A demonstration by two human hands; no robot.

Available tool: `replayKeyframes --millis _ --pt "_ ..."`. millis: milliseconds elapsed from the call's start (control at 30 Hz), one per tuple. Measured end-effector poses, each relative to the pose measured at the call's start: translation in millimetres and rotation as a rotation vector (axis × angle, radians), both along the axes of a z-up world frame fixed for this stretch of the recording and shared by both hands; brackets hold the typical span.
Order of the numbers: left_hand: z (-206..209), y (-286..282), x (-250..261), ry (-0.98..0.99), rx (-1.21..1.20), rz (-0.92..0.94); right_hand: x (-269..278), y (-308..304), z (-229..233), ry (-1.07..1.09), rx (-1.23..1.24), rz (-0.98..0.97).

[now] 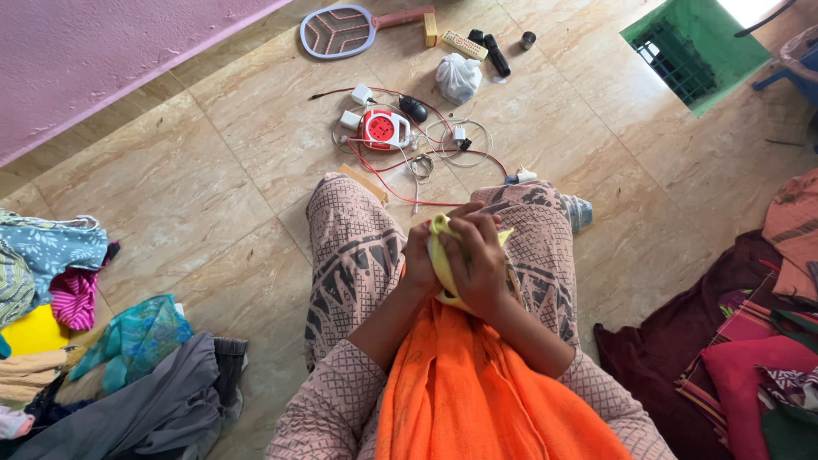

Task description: The person cleans a power adapter and cable using a yellow cloth while sitting on the floor.

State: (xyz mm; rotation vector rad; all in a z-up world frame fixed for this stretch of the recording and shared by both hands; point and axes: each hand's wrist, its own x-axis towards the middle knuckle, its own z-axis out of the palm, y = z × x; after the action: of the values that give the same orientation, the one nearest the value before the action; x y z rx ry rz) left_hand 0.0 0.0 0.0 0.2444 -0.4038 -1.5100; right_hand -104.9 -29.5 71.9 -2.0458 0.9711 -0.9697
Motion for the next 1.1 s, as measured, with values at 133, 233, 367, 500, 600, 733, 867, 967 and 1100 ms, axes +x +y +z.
replayKeyframes --millis 133,233,367,500,600,733,867,967,1100 --pt "-8 -3 3 0.181 0.106 0.156 16 -15 27 0.001 -0.093 0.024" --pt "14 -11 10 0.237 0.267 0.120 20 -19 25 0.002 -0.051 0.029" --pt "29 -14 17 0.397 0.141 0.152 11 -19 12 0.034 -0.228 0.219" --pt "32 -13 20 0.436 0.324 0.200 -7 -18 5 0.069 -0.265 0.323" --pt "32 -17 29 0.397 0.419 0.208 -13 -16 -5 0.079 -0.249 0.355" --pt "22 -24 27 0.267 0.456 0.175 -22 -23 -27 0.055 -0.057 0.303" --pt "5 -24 26 0.023 0.355 0.099 -37 -31 -60 -0.069 0.322 0.200" --pt "-6 -26 14 -0.063 0.298 0.091 -46 -32 -80 -0.154 0.582 0.160" --pt "-27 -30 -5 -0.185 0.157 0.074 -45 -40 -98 -0.391 0.907 0.123"
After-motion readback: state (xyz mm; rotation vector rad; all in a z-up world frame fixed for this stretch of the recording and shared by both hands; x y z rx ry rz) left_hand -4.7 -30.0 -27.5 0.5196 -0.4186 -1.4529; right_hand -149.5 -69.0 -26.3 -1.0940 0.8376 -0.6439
